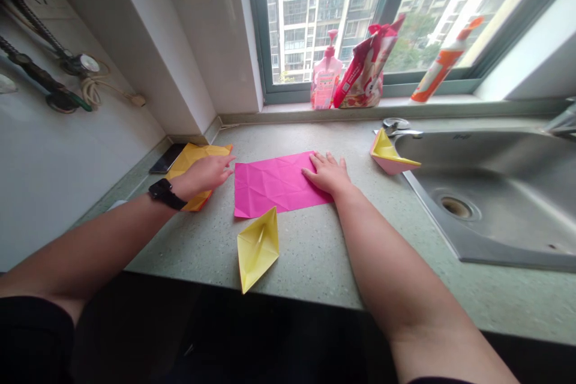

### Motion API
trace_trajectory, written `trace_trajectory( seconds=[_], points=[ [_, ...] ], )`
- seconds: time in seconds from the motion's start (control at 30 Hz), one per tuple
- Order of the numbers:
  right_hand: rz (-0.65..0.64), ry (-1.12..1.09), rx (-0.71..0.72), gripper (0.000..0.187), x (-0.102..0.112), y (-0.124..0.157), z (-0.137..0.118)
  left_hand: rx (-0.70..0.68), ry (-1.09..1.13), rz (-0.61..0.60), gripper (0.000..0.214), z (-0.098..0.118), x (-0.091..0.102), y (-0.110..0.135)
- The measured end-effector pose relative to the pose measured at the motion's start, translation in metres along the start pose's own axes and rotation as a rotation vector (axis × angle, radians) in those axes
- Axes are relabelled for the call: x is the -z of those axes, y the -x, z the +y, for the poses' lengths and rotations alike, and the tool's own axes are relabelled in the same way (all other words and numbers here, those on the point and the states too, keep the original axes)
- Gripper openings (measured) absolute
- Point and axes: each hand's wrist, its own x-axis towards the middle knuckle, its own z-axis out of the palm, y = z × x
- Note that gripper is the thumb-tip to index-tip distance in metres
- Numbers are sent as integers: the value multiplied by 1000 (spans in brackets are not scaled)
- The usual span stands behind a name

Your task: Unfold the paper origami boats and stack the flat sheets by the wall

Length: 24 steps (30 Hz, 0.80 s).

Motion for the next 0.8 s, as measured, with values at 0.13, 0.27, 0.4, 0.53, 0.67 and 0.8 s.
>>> trace_trajectory(
  seconds=[0.13, 0.27, 0.4, 0.53, 0.67, 0.8],
  points=[
    [36, -15, 19, 73, -2, -1, 3, 99, 186, 54, 49, -7, -3, -43],
    [44, -24, 17, 70, -2, 0, 4, 139, 268, -107, 53, -6, -12, -79],
    [36, -24, 7, 70, 1, 1, 1, 151, 266, -254, 46, -8, -14, -106],
    [37, -27, 3, 68, 2, 2, 0, 140, 276, -317, 41, -13, -15, -117],
    [42, -29, 11, 68, 2, 3, 0, 180, 381, -365, 35, -15, -13, -112],
    [64, -35, 20, 66, 0, 2, 1, 211, 512, -394, 33, -12, -7, -104]
  ],
)
